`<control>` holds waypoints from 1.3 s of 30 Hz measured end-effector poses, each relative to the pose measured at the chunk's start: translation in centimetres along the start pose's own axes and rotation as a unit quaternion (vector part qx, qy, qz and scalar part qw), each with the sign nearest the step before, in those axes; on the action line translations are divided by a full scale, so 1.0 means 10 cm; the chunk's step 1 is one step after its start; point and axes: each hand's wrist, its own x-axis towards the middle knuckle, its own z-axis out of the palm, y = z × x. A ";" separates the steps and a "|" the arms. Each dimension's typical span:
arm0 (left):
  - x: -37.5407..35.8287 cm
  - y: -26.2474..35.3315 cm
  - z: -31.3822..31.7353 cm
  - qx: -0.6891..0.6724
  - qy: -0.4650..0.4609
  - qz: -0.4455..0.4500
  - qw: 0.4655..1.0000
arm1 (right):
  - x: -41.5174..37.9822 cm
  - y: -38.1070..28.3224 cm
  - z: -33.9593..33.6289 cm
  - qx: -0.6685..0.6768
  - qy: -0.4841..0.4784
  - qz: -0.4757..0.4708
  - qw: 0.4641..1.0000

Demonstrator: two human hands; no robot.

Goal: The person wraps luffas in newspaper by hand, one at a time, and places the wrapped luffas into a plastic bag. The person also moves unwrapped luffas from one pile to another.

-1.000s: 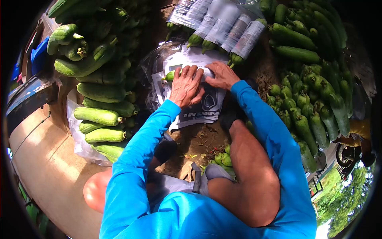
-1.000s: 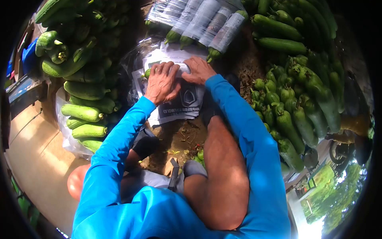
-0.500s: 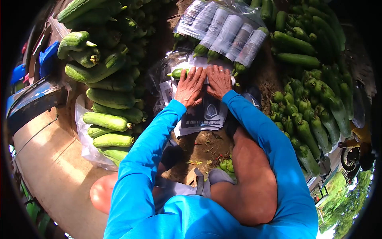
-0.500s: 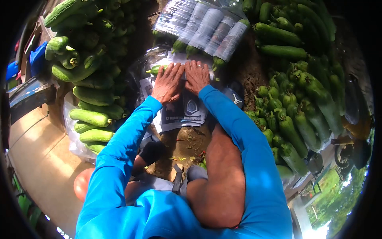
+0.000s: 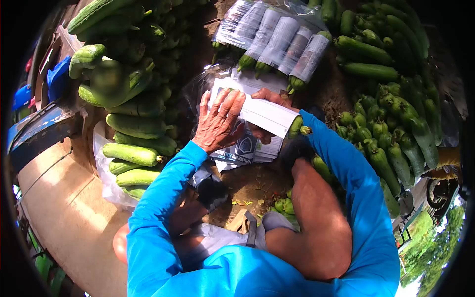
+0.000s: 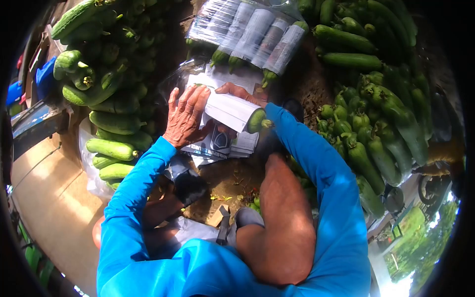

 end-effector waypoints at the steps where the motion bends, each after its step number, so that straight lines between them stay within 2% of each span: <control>1: 0.05 -0.01 -0.03 0.003 0.017 0.003 1.000 | 0.08 0.03 0.01 0.057 -0.132 0.027 0.989; 2: 0.10 -0.05 -0.07 -0.011 0.025 0.011 1.000 | 0.11 0.02 0.09 0.111 -0.261 0.052 0.958; 3: 0.17 -0.06 -0.13 -0.031 0.042 0.022 0.998 | 0.11 0.01 0.15 0.175 -0.257 0.078 0.947; 5: 0.28 -0.16 -0.14 -0.151 0.033 0.006 0.988 | 0.07 -0.05 0.23 0.137 -0.249 0.057 0.957; 6: 0.34 -0.18 -0.21 -0.194 0.036 0.006 0.980 | 0.00 -0.09 0.22 0.076 -0.248 0.040 0.965; 7: 0.37 -0.20 -0.22 -0.256 0.023 -0.024 0.966 | 0.03 -0.08 0.15 -0.019 -0.212 -0.014 0.977; 8: 0.37 -0.20 -0.21 -0.282 0.028 -0.058 0.957 | -0.08 -0.18 0.19 -0.099 -0.099 -0.083 0.987; 9: 0.37 -0.17 -0.20 -0.308 0.033 -0.093 0.946 | -0.19 -0.28 0.22 -0.176 0.016 -0.150 0.973; 10: 0.34 -0.12 -0.20 -0.327 0.045 -0.140 0.934 | -0.06 -0.38 -0.02 -0.279 0.135 -0.203 0.929; 11: 0.28 -0.13 -0.15 -0.328 0.059 -0.152 0.931 | -0.17 -0.50 -0.09 -0.408 0.232 -0.313 0.826; 12: 0.24 -0.12 -0.08 -0.337 0.071 -0.190 0.919 | -0.15 -0.55 -0.12 -0.534 0.370 -0.380 0.658; 13: 0.19 -0.11 -0.01 -0.346 0.083 -0.227 0.906 | -0.14 -0.60 -0.14 -0.625 0.485 -0.419 0.446; 14: 0.16 -0.04 -0.03 -0.397 0.048 -0.310 0.863 | -0.14 -0.65 -0.18 -0.623 0.488 -0.421 0.443; 15: 0.12 -0.05 0.00 -0.413 0.027 -0.337 0.846 | -0.14 -0.70 -0.22 -0.662 0.511 -0.383 0.392; 16: 0.08 -0.07 0.07 -0.413 0.030 -0.328 0.849 | -0.12 -0.75 -0.25 -0.697 0.530 -0.343 0.340; 17: 0.03 -0.08 0.15 -0.414 0.035 -0.320 0.852 | -0.07 -0.79 -0.39 -0.695 0.531 -0.346 0.339; 18: -0.01 -0.09 0.21 -0.417 0.018 -0.318 0.851 | -0.01 -0.81 -0.59 -0.709 0.543 -0.354 0.280; 19: 0.01 -0.04 0.19 -0.452 -0.007 -0.331 0.829 | 0.03 -0.84 -0.70 -0.719 0.552 -0.359 0.221; 20: 0.01 -0.05 0.21 -0.456 -0.039 -0.340 0.821 | -0.08 -0.95 -0.59 -0.712 0.534 -0.311 0.333; 21: -0.01 -0.06 0.27 -0.462 -0.070 -0.348 0.813 | -0.11 -0.98 -0.59 -0.713 0.534 -0.312 0.332; 22: -0.03 -0.10 0.39 -0.422 -0.058 -0.310 0.850 | -0.17 -1.00 -0.60 -0.682 0.520 -0.354 0.374; 23: 0.06 -0.08 0.37 -0.423 -0.057 -0.309 0.850 | -0.21 -1.01 -0.62 -0.648 0.504 -0.395 0.413; 24: 0.17 -0.06 0.34 -0.421 -0.097 -0.326 0.841 | -0.21 -1.00 -0.60 -0.625 0.512 -0.437 0.395; 25: 0.29 -0.03 0.32 -0.417 -0.137 -0.341 0.831 | -0.22 -1.00 -0.60 -0.624 0.515 -0.437 0.393; 27: 0.50 -0.03 0.39 -0.406 -0.086 -0.300 0.859 | -0.22 -0.98 -0.57 -0.596 0.514 -0.468 0.403; 29: 0.75 -0.06 0.43 -0.449 -0.092 -0.305 0.835 | -0.23 -0.98 -0.56 -0.581 0.519 -0.464 0.422; 31: 1.03 -0.14 0.63 -0.442 -0.043 -0.268 0.855 | -0.25 -0.98 -0.55 -0.540 0.498 -0.519 0.438; 33: 1.36 -0.19 0.75 -0.442 -0.034 -0.221 0.869 | -0.26 -0.98 -0.55 -0.540 0.495 -0.533 0.424; 37: 1.98 -0.32 1.04 -0.390 -0.027 -0.228 0.892 | -0.22 -0.99 -0.60 -0.539 0.496 -0.549 0.403; 39: 2.20 -0.41 1.19 -0.307 -0.101 -0.195 0.926 | -0.29 -0.96 -0.66 -0.496 0.552 -0.458 0.489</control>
